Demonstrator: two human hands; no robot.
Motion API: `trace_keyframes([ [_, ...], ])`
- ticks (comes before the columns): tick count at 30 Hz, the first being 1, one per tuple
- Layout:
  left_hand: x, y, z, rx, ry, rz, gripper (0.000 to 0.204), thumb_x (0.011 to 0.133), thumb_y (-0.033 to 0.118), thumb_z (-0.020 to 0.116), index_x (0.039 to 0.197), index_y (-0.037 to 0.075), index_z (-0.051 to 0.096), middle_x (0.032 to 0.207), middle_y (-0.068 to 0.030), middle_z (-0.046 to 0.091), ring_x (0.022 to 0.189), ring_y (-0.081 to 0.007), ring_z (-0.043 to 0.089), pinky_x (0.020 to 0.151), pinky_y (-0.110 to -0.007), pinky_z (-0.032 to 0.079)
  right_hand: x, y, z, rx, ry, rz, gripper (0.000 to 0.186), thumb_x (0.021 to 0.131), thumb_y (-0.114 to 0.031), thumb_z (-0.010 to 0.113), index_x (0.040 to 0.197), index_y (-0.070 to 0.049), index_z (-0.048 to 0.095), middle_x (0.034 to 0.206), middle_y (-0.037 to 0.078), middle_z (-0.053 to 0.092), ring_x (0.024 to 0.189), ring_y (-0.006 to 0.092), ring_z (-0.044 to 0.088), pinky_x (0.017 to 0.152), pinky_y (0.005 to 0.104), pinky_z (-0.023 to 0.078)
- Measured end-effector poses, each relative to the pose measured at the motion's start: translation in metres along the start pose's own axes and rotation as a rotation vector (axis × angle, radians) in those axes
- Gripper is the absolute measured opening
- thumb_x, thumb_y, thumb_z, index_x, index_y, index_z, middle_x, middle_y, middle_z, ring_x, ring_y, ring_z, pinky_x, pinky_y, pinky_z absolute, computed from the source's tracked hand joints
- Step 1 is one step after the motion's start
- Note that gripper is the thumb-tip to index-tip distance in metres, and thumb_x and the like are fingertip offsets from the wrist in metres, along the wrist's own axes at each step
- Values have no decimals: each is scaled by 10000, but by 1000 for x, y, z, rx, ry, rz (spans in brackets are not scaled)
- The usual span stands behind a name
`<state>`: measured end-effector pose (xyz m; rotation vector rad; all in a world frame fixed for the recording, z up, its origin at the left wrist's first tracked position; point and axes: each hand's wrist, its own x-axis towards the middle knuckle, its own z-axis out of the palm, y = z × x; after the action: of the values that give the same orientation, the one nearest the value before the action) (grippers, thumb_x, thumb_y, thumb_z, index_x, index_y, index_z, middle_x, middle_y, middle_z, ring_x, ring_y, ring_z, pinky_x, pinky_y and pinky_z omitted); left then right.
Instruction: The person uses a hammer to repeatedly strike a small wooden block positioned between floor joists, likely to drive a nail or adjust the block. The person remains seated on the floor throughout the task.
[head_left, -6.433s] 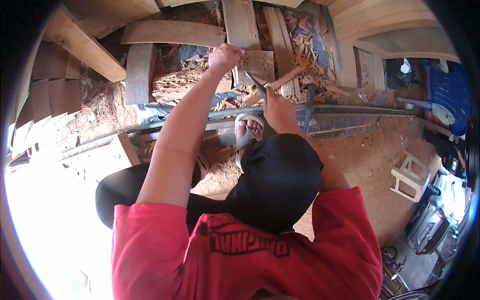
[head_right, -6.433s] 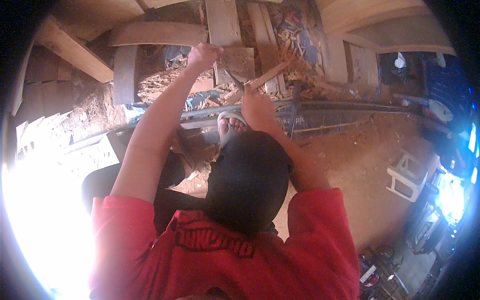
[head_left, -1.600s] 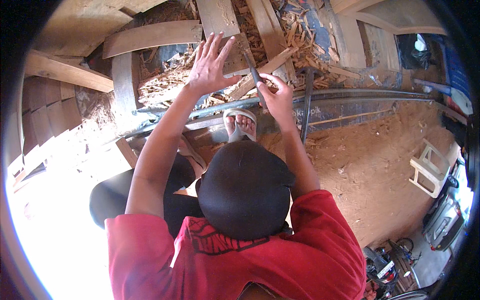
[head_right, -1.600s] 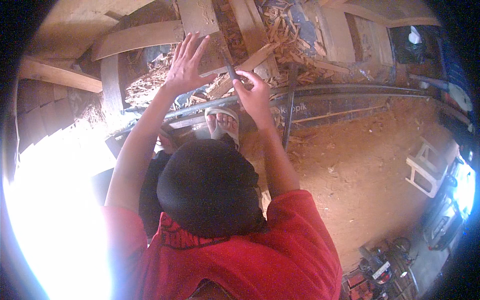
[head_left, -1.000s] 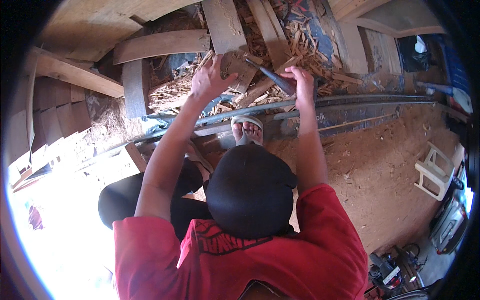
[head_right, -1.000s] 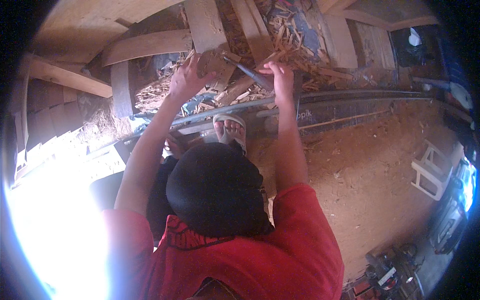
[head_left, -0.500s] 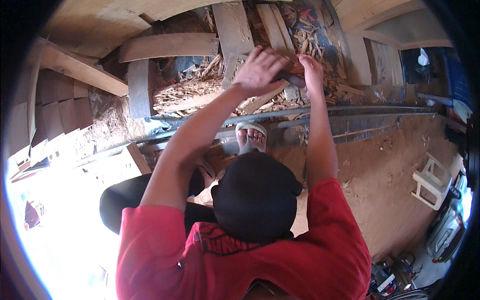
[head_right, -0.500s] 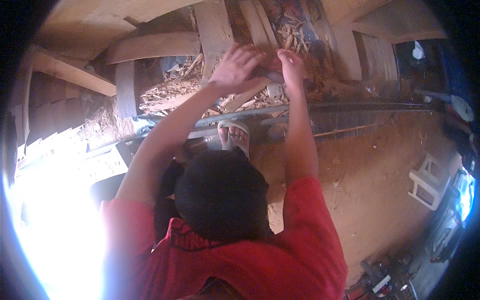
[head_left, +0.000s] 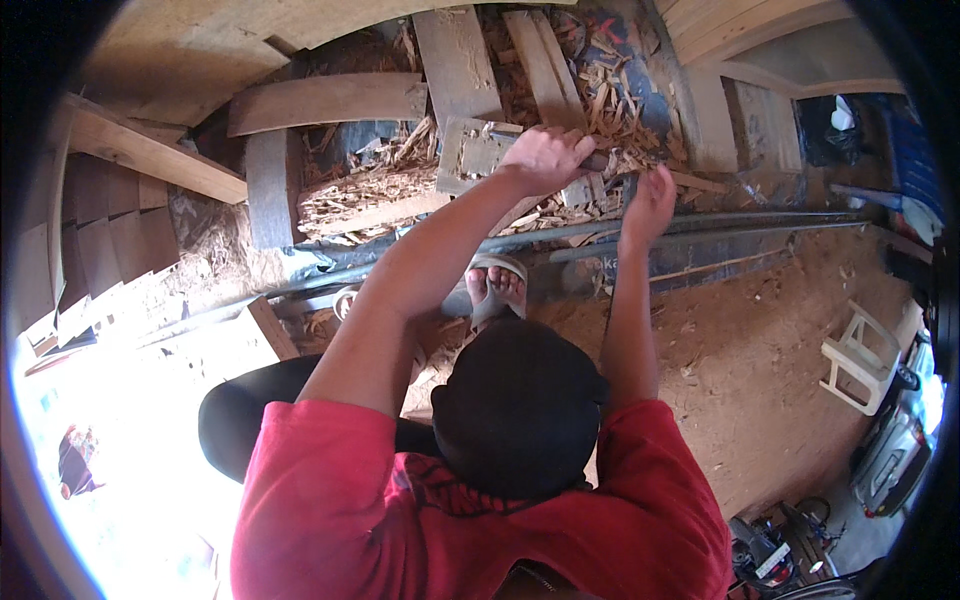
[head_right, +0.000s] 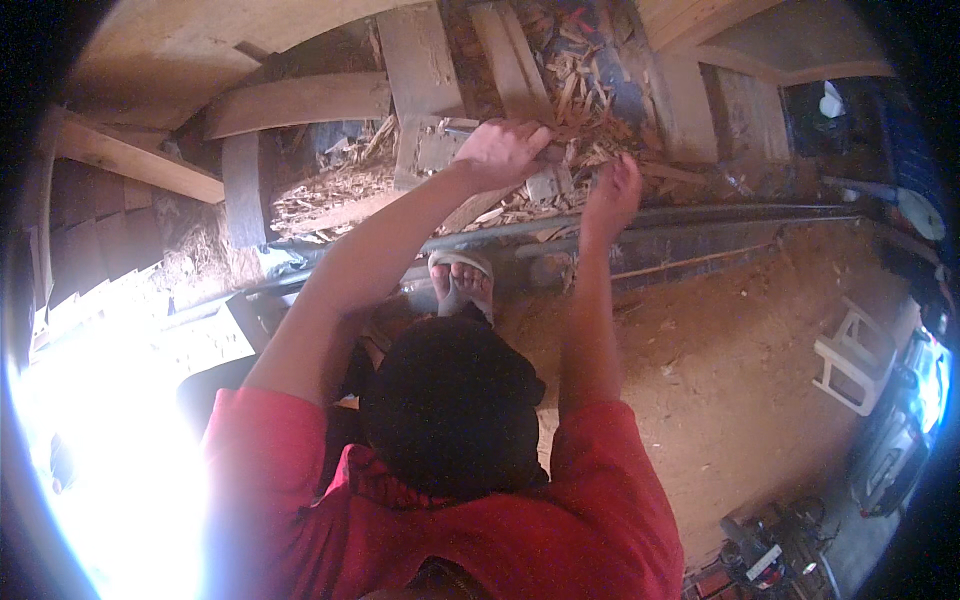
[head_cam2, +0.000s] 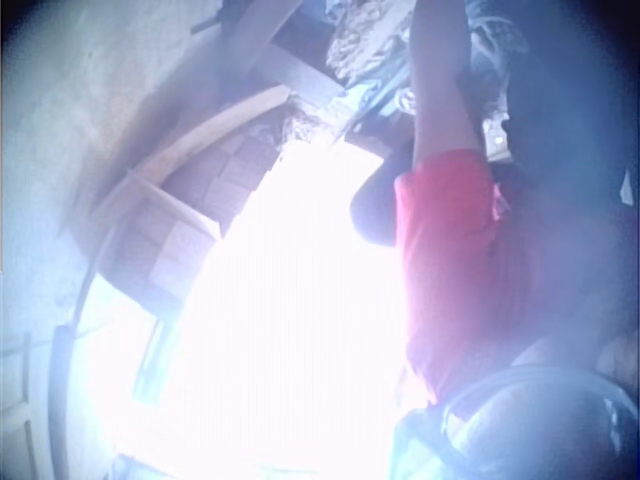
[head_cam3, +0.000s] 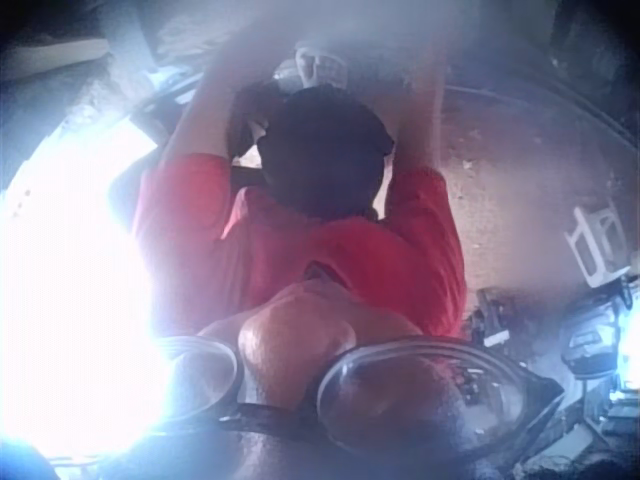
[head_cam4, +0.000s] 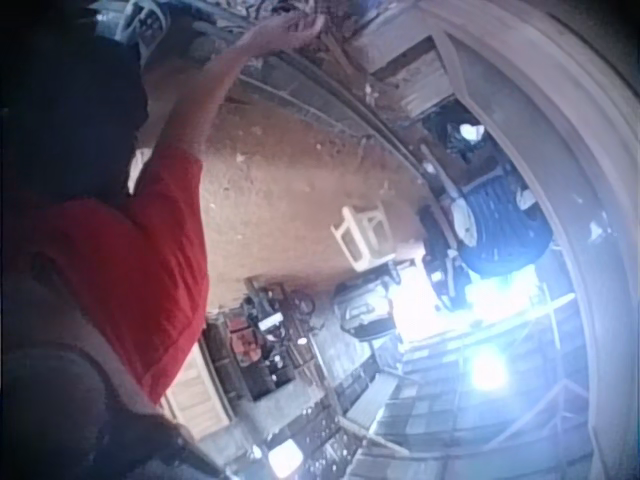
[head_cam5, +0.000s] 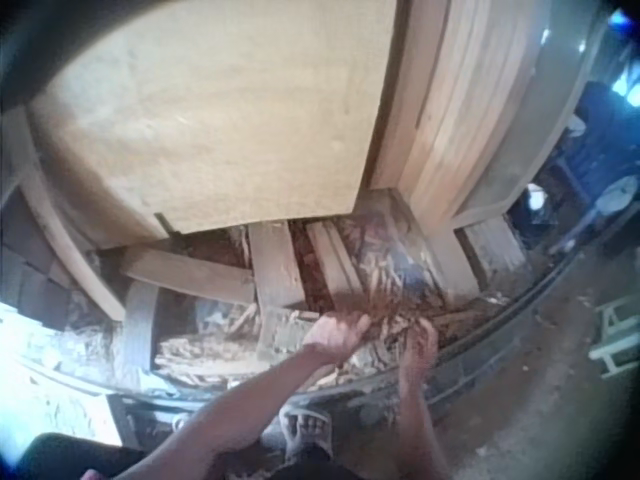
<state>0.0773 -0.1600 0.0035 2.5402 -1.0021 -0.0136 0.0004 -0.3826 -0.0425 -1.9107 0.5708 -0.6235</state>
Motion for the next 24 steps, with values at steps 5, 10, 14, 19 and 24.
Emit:
trace_keyframes([
  [5, 3, -5, -19, -141, 7, -146, 426, 995, 464, 702, 1192, 99, 604, 1065, -190, 752, 1000, -384, 765, 784, -541, 610, -66, 52, -99, -768, -173, 88, 616, 965, -324, 833, 1462, -34, 614, 1353, 235, 705, 1220, 401, 704, 1001, 489, 573],
  [10, -1, -4, -9, -58, 42, -163, 414, 939, 455, 771, 1163, 141, 622, 924, -144, 781, 861, -369, 786, 707, -526, 610, -94, 61, -117, -485, -313, 346, 664, 951, -333, 845, 1475, -28, 575, 1397, 275, 686, 1227, 456, 690, 998, 540, 554],
  [14, 3, -7, -4, -80, 187, -191, 395, 894, 417, 804, 1145, 161, 639, 853, -124, 789, 798, -358, 793, 667, -519, 607, -88, 66, -103, -625, -396, 162, 629, 960, -300, 837, 1455, -10, 578, 1322, 282, 720, 1193, 446, 714, 993, 520, 551],
  [19, 4, -8, -11, -90, 189, -225, 413, 887, 448, 804, 1145, 163, 651, 847, -138, 791, 791, -368, 791, 672, -520, 606, -87, 60, -100, -452, -263, 146, 459, 981, -204, 790, 1372, -43, 614, 1002, 173, 768, 862, 370, 760, 766, 461, 587],
  [24, 3, -7, -6, -167, 240, -231, 427, 852, 531, 825, 1076, 188, 707, 751, -156, 751, 694, -392, 759, 635, -546, 593, -83, -22, -139, 245, -408, 642, 179, 1036, -137, 726, 1167, -126, 604, 685, -42, 495, 494, 75, 437, 436, 283, 316],
])
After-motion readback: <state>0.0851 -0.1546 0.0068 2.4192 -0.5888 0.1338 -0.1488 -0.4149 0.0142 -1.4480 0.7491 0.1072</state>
